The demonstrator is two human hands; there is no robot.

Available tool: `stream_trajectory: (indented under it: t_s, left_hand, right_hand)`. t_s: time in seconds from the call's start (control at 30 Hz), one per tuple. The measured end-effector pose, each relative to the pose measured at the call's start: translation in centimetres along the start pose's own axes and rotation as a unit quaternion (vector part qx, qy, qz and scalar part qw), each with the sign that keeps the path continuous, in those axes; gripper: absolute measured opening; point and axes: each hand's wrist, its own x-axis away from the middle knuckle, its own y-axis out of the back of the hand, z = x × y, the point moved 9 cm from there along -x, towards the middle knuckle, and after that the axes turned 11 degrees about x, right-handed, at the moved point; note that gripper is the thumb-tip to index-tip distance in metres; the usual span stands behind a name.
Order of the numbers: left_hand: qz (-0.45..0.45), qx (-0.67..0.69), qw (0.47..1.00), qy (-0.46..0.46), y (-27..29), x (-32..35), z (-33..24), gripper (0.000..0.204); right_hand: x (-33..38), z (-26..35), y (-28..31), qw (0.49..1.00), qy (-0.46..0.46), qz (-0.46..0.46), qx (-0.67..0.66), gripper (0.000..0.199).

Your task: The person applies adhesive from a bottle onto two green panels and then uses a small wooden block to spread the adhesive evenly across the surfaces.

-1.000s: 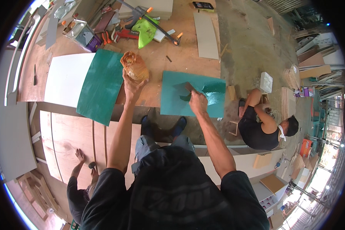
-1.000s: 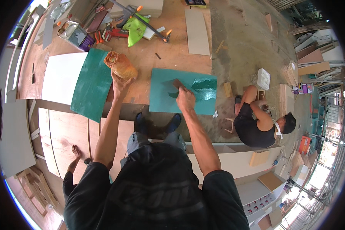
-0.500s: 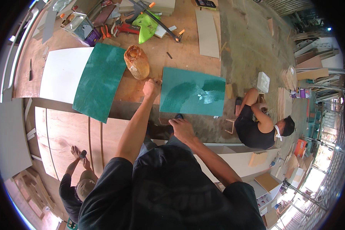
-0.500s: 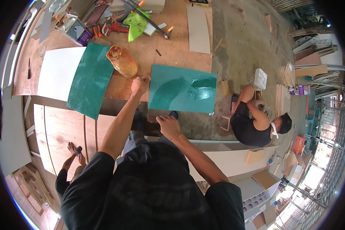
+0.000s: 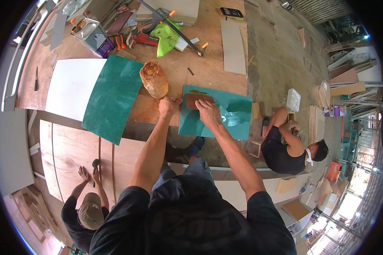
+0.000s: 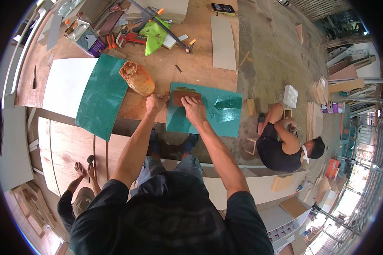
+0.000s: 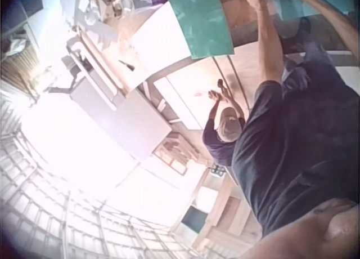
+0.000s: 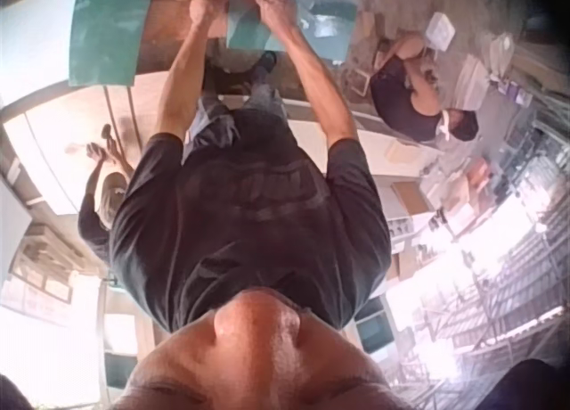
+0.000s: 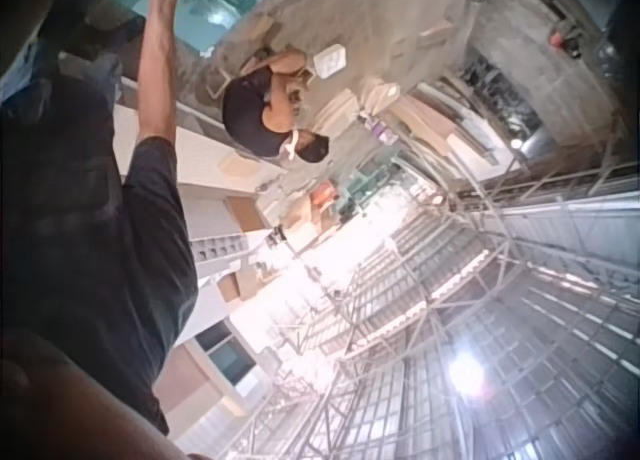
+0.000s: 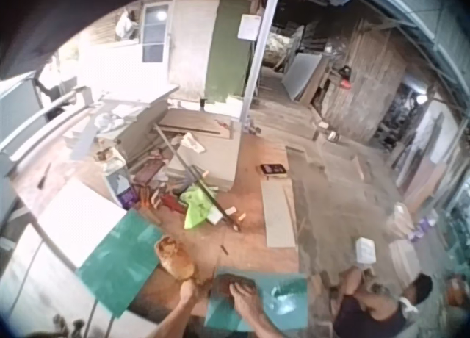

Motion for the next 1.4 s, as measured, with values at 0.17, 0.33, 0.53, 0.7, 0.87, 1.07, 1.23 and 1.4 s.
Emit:
stream_trajectory:
  t_s: [0.17,0.33,0.53,0.7,0.87,1.07,1.23,1.4]
  left_hand:
    - [-0.037,-0.013,0.998,-0.043,0.4,-0.1,0.4,0.044]
    - [-0.016,0.004,1.000,-0.006,0.2,0.0,0.0,0.044]
    - [0.038,0.034,0.998,0.035,-0.1,-0.2,0.4,0.040]
    - [-0.032,-0.011,0.999,0.000,0.5,-0.5,0.6,0.047]
    - [-0.030,-0.017,0.999,0.006,0.1,0.0,-0.2,0.051]
    - [-0.049,-0.004,0.999,-0.018,0.6,-0.1,-0.6,0.051]
    - [-0.044,-0.029,0.998,-0.014,0.8,0.3,-0.7,0.051]
    - [-0.064,-0.026,0.997,-0.032,0.4,0.2,-0.8,0.048]
  right_hand:
    - [-1.9,-2.5,2.1,0.997,-0.059,0.008,-0.054,0.027]
    - [-2.3,-2.0,-0.7,0.995,-0.038,0.064,-0.065,0.029]
    - [1.1,0.7,-0.3,0.991,-0.002,0.108,-0.073,0.034]
    - [4.6,3.3,0.9,0.990,0.023,0.112,-0.084,0.039]
    - [10.6,6.7,2.0,0.984,0.036,0.150,-0.087,0.039]
    - [14.3,6.4,2.8,0.967,0.024,0.221,-0.124,0.032]
    - [7.1,-3.8,5.3,0.986,-0.094,0.058,-0.126,0.036]
    - [3.2,-8.4,1.0,0.996,-0.087,0.010,-0.009,0.034]
